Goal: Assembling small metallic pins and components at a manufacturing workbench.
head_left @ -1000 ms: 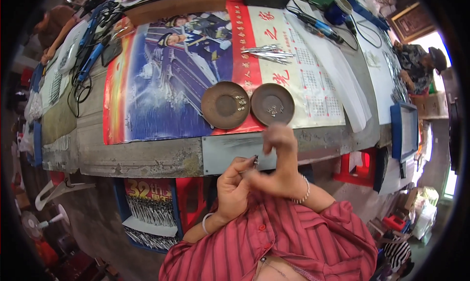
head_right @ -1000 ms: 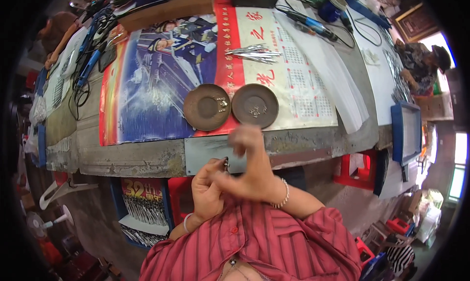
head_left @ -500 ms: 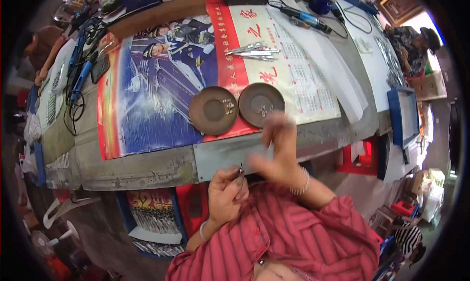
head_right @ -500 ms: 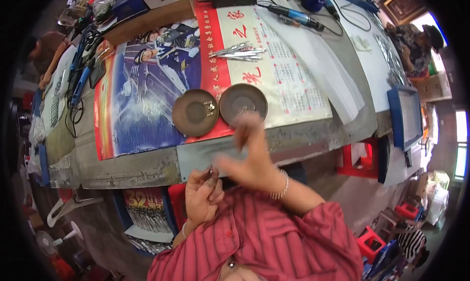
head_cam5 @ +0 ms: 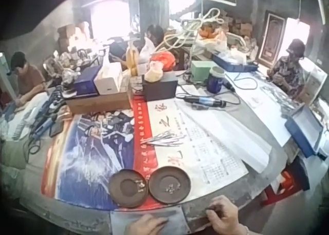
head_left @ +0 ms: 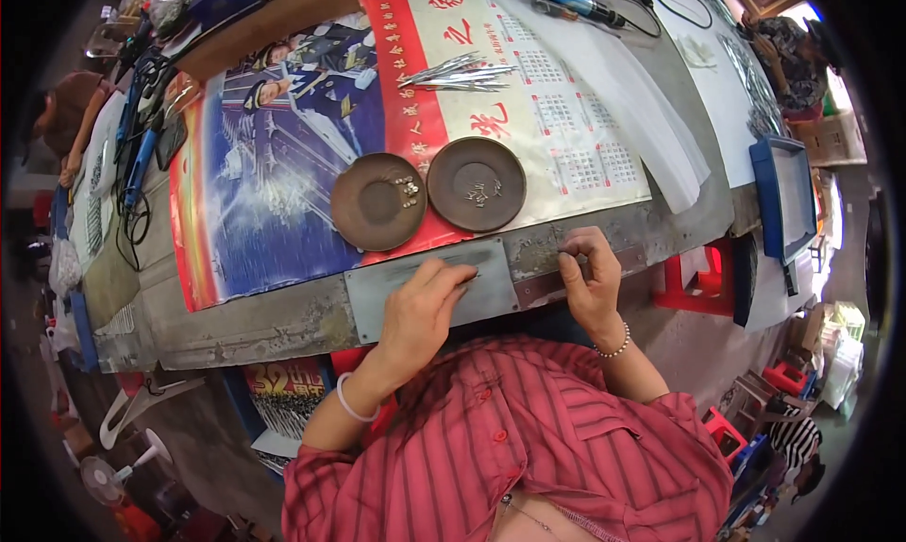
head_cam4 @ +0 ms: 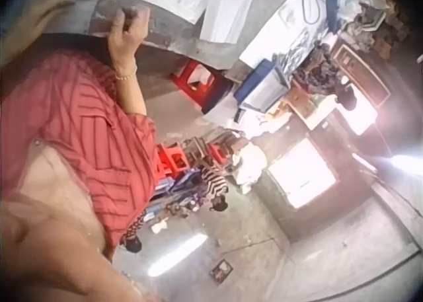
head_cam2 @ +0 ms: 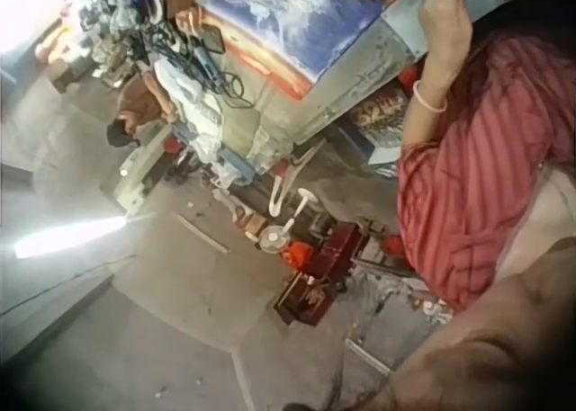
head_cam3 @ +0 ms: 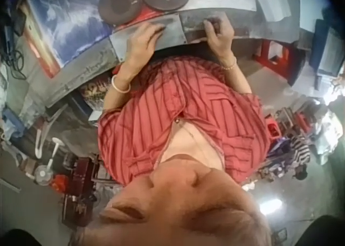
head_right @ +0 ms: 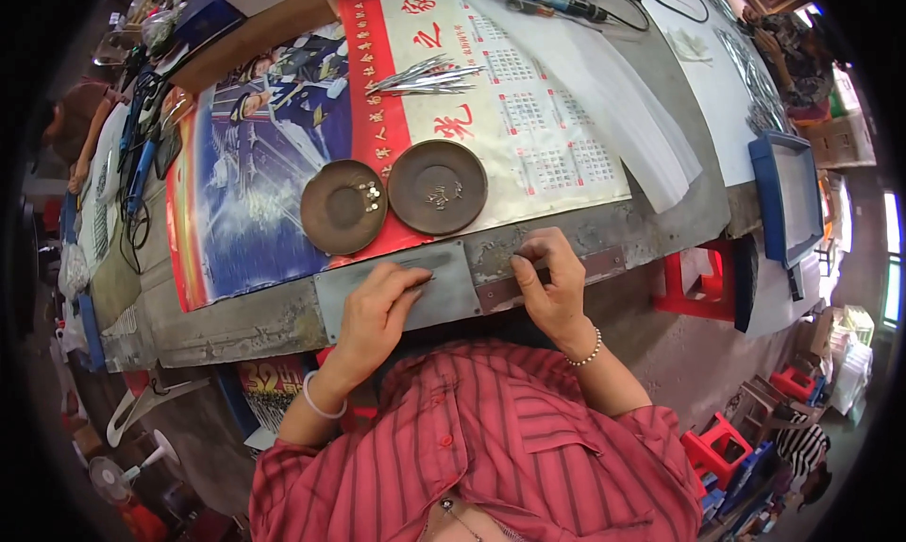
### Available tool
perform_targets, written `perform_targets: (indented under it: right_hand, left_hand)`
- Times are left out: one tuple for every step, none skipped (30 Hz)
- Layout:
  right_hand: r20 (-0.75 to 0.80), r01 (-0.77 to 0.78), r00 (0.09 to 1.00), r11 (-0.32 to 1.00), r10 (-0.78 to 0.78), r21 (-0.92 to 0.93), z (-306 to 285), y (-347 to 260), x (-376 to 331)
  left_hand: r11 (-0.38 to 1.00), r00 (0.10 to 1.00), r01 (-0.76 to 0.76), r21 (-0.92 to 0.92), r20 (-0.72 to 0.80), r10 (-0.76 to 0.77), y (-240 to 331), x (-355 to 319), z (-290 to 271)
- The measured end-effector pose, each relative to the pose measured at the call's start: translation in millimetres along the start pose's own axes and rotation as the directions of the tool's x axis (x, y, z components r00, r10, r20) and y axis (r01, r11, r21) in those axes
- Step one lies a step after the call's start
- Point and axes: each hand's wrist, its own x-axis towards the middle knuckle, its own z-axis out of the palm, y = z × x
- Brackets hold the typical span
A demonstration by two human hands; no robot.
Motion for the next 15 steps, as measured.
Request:
perform_targets:
  right_hand:
    - [-0.037,0.006,0.999,1.000,-0.006,0.005,0,1,-2]
    - [-0.048,-0.005,0.999,1.000,0.005,0.001,0,1,-3]
    - [-0.065,0.019,0.998,1.000,-0.019,0.001,1,1,-3]
    - [-0.081,0.044,0.996,0.999,-0.044,0.000,2,2,-2]
    - [-0.090,0.033,0.995,0.999,-0.034,-0.011,3,4,-1]
    - [-0.080,0.058,0.995,0.998,-0.060,-0.021,5,6,0]
    - [-0.067,0.084,0.994,0.996,-0.085,-0.030,6,8,1]
    - [-0.056,0.048,0.997,0.998,-0.049,-0.036,7,7,1]
    - [-0.058,0.040,0.997,0.998,-0.042,-0.042,8,8,0]
    - [-0.055,0.064,0.996,0.996,-0.067,-0.056,10,9,0]
    - [-0.053,0.092,0.994,0.993,-0.096,-0.067,11,12,0]
    - [-0.054,0.091,0.994,0.993,-0.095,-0.069,12,13,-1]
    - [-0.051,0.093,0.994,0.993,-0.097,-0.070,12,14,-3]
    - [-0.051,0.098,0.993,0.993,-0.102,-0.070,12,14,-2]
    - [-0.054,0.101,0.993,0.993,-0.105,-0.067,11,14,-1]
  left_hand:
    - [0.995,0.999,-0.031,0.092,0.043,0.027,-3,5,4]
    - [0.981,0.994,-0.069,0.179,0.094,0.053,-6,10,7]
    - [0.982,0.993,-0.074,0.174,0.109,0.056,-7,14,8]
    - [0.954,0.985,-0.105,0.280,0.158,0.062,-9,18,7]
    - [0.915,0.976,-0.143,0.377,0.207,0.067,-10,22,8]
    - [0.918,0.973,-0.151,0.367,0.220,0.072,-10,25,7]
    - [0.897,0.962,-0.198,0.395,0.253,0.101,-9,28,5]
    - [0.873,0.950,-0.242,0.423,0.285,0.126,-8,28,3]
    - [0.876,0.948,-0.244,0.415,0.291,0.126,-9,28,0]
    - [0.862,0.935,-0.272,0.428,0.330,0.131,-10,28,-2]
    - [0.845,0.921,-0.301,0.443,0.366,0.136,-12,29,-6]
    - [0.845,0.920,-0.302,0.441,0.367,0.137,-13,27,-11]
    - [0.837,0.919,-0.294,0.461,0.377,0.115,-14,21,-17]
    - [0.827,0.918,-0.288,0.483,0.386,0.094,-15,16,-23]
    - [0.831,0.928,-0.265,0.490,0.365,0.081,-16,11,-28]
